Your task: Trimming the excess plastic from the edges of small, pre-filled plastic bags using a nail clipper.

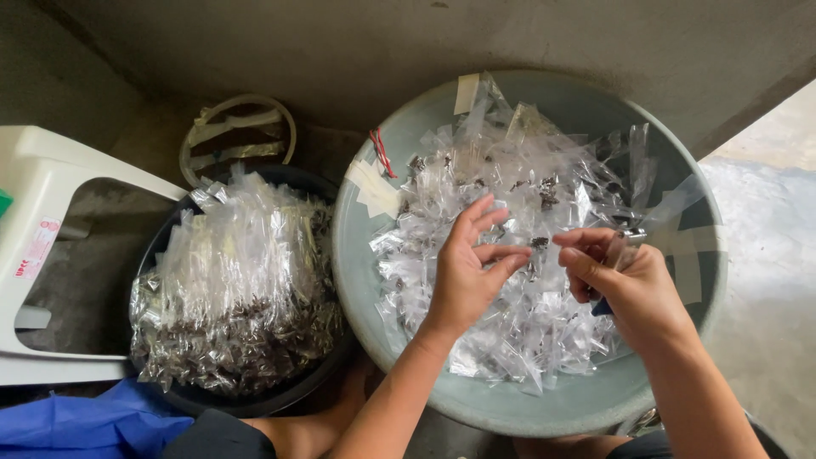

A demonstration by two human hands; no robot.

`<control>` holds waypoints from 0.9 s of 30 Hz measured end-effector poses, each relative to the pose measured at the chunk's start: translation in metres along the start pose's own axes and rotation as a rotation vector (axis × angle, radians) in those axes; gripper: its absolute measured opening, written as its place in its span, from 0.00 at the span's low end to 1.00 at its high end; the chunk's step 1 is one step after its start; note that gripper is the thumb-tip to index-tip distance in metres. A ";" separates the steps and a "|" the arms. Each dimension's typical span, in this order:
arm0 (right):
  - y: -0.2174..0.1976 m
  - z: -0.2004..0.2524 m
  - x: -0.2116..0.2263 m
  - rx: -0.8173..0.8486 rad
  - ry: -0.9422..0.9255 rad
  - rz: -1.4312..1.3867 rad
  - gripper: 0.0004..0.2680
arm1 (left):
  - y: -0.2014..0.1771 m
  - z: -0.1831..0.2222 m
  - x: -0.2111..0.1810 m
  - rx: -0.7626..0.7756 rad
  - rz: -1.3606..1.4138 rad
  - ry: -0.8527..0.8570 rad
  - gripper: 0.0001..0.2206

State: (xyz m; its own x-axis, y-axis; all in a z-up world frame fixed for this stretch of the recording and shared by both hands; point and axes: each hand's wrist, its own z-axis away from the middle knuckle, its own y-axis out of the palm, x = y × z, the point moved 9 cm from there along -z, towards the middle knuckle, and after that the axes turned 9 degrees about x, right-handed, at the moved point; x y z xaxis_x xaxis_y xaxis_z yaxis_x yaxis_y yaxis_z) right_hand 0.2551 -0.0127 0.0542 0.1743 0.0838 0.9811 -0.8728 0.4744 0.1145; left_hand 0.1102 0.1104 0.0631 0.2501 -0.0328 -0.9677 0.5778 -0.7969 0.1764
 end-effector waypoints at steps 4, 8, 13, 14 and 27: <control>0.005 -0.001 -0.007 0.054 0.148 0.045 0.15 | 0.014 0.010 -0.028 0.071 -0.344 0.238 0.44; 0.006 -0.003 -0.013 0.129 0.209 0.099 0.18 | 0.025 0.019 -0.031 0.168 -0.532 0.351 0.45; -0.002 -0.007 -0.029 0.155 0.280 0.213 0.17 | 0.023 0.024 -0.034 0.166 -0.481 0.377 0.45; -0.003 -0.007 -0.034 0.175 0.284 0.167 0.17 | 0.025 0.025 -0.035 0.178 -0.466 0.346 0.44; 0.001 -0.008 -0.018 0.198 0.178 0.069 0.13 | 0.021 0.024 -0.014 0.157 -0.443 0.099 0.26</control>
State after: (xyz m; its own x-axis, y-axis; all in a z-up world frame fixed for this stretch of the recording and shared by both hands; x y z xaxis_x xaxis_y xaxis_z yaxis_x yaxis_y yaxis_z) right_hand 0.2544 -0.0069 0.0356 0.1733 0.2706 0.9470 -0.9544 0.2834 0.0937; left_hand 0.1004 0.0793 0.0758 0.0836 0.3825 -0.9202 0.5229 -0.8029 -0.2862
